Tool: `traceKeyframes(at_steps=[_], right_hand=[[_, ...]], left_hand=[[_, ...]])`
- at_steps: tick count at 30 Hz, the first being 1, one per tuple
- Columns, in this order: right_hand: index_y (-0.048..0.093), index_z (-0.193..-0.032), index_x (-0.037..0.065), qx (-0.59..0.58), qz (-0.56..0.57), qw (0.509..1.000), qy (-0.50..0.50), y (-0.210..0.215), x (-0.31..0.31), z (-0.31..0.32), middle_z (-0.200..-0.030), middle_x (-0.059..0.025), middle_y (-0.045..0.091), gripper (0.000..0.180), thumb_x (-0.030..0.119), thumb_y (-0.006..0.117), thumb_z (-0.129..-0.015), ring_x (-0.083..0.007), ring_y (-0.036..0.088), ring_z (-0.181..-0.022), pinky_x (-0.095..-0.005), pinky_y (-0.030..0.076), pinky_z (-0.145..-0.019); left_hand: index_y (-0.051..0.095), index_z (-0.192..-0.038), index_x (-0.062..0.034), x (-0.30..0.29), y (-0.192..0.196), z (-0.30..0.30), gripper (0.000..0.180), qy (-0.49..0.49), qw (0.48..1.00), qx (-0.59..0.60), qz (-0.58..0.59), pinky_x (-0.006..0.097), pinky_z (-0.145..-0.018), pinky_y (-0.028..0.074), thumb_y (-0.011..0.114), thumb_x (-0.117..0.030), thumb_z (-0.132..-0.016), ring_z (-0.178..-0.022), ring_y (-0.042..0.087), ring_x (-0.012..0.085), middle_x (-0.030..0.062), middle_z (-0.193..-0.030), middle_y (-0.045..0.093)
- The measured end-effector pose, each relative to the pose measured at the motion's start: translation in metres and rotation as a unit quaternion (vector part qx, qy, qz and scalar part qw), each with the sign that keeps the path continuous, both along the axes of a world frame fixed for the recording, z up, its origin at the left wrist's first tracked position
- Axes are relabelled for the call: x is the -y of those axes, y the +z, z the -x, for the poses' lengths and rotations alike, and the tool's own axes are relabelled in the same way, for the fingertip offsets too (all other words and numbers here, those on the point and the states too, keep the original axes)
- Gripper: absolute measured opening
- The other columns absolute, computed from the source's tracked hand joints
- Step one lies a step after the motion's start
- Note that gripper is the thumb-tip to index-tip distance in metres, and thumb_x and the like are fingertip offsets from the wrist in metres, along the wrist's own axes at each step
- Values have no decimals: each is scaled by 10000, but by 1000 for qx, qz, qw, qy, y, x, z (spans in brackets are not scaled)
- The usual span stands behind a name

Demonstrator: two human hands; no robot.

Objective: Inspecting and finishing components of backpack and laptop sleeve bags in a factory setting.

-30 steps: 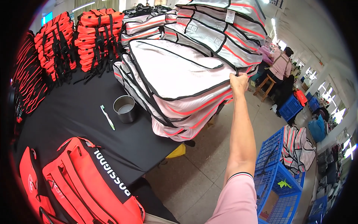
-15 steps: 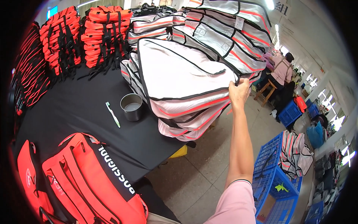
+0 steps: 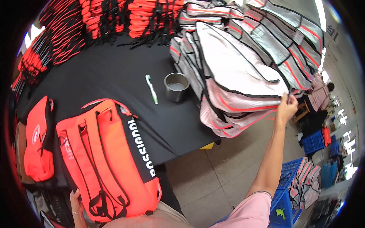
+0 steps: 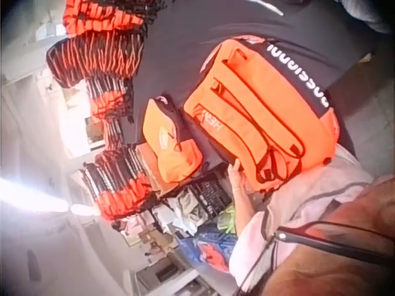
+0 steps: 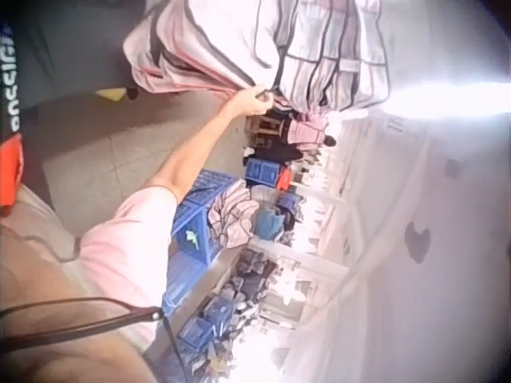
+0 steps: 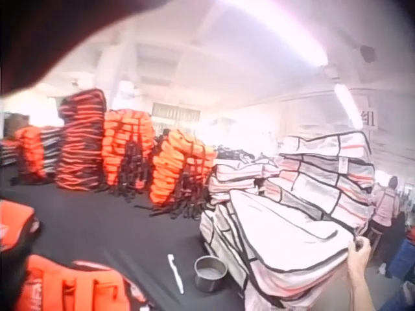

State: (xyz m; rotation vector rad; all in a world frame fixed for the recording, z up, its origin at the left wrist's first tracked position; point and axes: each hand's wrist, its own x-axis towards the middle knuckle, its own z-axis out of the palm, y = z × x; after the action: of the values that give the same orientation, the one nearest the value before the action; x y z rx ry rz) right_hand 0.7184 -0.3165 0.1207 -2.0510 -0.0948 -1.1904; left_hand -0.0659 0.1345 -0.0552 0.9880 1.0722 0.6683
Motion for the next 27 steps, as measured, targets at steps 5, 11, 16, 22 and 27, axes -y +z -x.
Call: traceKeyframes(at_steps=[5,11,16,22,27], right_hand=[[565,-1161,-42,86,-31,980,177,5,-97,143,-1142,-126,602,270,72,626,-924,-200,575,-1035,-328,481,-886],[593,-1066,34,-129,-56,887,440,-48,-216,276,-927,-12,583,151,78,635,-928,-58,518,-758,-193,437,-629],[615,-1004,38,-305,-9,709,636,-63,-291,385,-877,-5,597,124,-22,626,-896,-67,556,-737,-212,474,-606],[606,-992,0,-380,62,581,717,-99,-331,472,-833,-7,614,119,-13,646,-881,-53,574,-788,-215,477,-701],[609,-1049,28,-425,22,526,737,-135,-351,505,-819,8,603,154,19,633,-897,-47,571,-771,-195,467,-693]], left_hand=[[556,-1236,2,14,18,-11,385,45,999,6,-4,324,-870,522,637,-116,-879,-973,646,176,72,-1127,650],[565,-1226,19,11,7,-20,403,75,997,32,2,332,-886,527,662,-134,-866,-973,646,183,81,-1105,656],[593,-1180,30,21,10,-10,387,53,998,0,-37,298,-854,513,666,-217,-891,-933,629,137,66,-1080,654],[559,-1239,29,32,-13,21,438,32,998,45,35,318,-917,494,644,-252,-913,-1018,616,155,81,-1161,633],[372,-1404,20,32,-18,22,634,-47,970,215,99,373,-1036,431,676,-157,-876,-1194,543,202,120,-1340,522]])
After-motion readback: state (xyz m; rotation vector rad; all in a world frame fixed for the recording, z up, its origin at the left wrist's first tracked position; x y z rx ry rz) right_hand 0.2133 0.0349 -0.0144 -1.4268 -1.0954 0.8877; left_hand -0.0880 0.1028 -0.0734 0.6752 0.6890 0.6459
